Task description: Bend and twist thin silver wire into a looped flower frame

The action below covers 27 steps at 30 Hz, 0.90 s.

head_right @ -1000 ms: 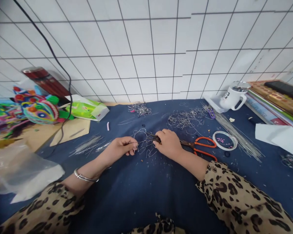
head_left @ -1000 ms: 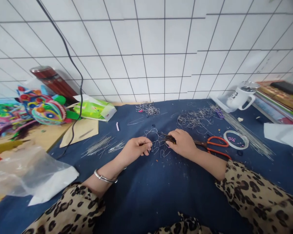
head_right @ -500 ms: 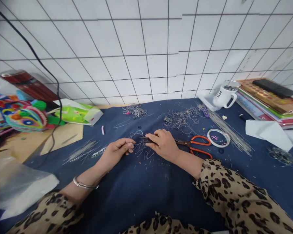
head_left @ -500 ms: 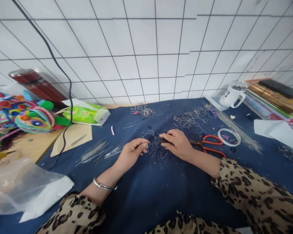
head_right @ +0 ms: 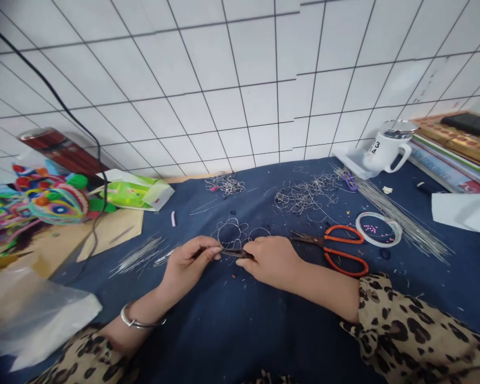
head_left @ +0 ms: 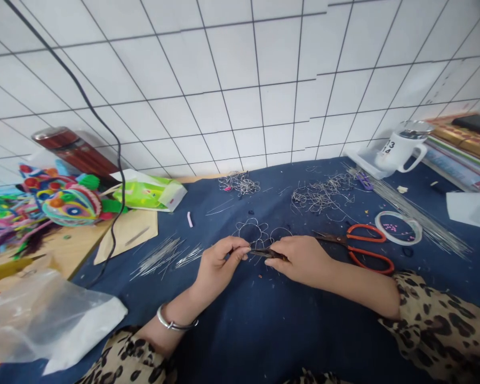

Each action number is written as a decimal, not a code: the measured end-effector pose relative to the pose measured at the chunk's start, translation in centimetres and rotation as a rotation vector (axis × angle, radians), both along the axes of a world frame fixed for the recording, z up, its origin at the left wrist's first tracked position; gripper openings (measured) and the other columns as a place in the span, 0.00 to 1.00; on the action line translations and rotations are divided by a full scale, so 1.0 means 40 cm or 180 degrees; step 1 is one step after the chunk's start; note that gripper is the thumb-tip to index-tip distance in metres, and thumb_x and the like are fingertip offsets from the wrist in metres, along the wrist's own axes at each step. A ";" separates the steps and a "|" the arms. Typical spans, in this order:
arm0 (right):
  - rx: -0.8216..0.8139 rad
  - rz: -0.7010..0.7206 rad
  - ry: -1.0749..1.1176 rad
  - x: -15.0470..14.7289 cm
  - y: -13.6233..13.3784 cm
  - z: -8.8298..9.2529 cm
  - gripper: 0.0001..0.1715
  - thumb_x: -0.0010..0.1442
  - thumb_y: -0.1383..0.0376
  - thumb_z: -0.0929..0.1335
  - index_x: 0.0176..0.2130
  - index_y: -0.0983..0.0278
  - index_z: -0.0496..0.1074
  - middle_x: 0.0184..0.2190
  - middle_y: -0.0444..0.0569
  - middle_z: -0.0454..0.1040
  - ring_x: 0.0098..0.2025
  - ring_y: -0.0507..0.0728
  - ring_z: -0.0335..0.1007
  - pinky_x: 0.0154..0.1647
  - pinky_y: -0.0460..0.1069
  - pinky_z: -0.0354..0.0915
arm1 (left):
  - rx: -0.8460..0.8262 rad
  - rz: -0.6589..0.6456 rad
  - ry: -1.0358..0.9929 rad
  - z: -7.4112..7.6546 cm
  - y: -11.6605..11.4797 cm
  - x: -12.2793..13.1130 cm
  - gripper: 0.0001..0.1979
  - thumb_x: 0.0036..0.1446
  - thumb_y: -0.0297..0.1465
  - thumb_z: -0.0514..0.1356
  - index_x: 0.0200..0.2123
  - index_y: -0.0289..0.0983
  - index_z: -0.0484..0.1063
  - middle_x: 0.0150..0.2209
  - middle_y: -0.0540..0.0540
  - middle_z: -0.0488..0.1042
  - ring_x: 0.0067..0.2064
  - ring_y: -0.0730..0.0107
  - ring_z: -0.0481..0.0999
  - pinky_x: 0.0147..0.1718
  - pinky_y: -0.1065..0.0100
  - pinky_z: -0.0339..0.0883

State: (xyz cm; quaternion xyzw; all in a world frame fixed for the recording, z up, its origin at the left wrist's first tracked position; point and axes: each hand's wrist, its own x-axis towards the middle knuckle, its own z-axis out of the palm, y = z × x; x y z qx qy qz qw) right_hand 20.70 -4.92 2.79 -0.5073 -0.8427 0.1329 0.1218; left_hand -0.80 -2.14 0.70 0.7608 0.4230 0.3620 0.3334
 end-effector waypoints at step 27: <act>-0.0347 -0.0208 0.0387 -0.001 0.017 -0.020 0.19 0.58 0.52 0.61 0.25 0.63 0.64 0.23 0.41 0.67 0.26 0.47 0.61 0.25 0.44 0.46 | -0.0894 -0.0123 -0.0312 -0.001 0.007 0.016 0.08 0.56 0.34 0.56 0.32 0.34 0.68 0.22 0.50 0.71 0.25 0.75 0.71 0.28 0.72 0.64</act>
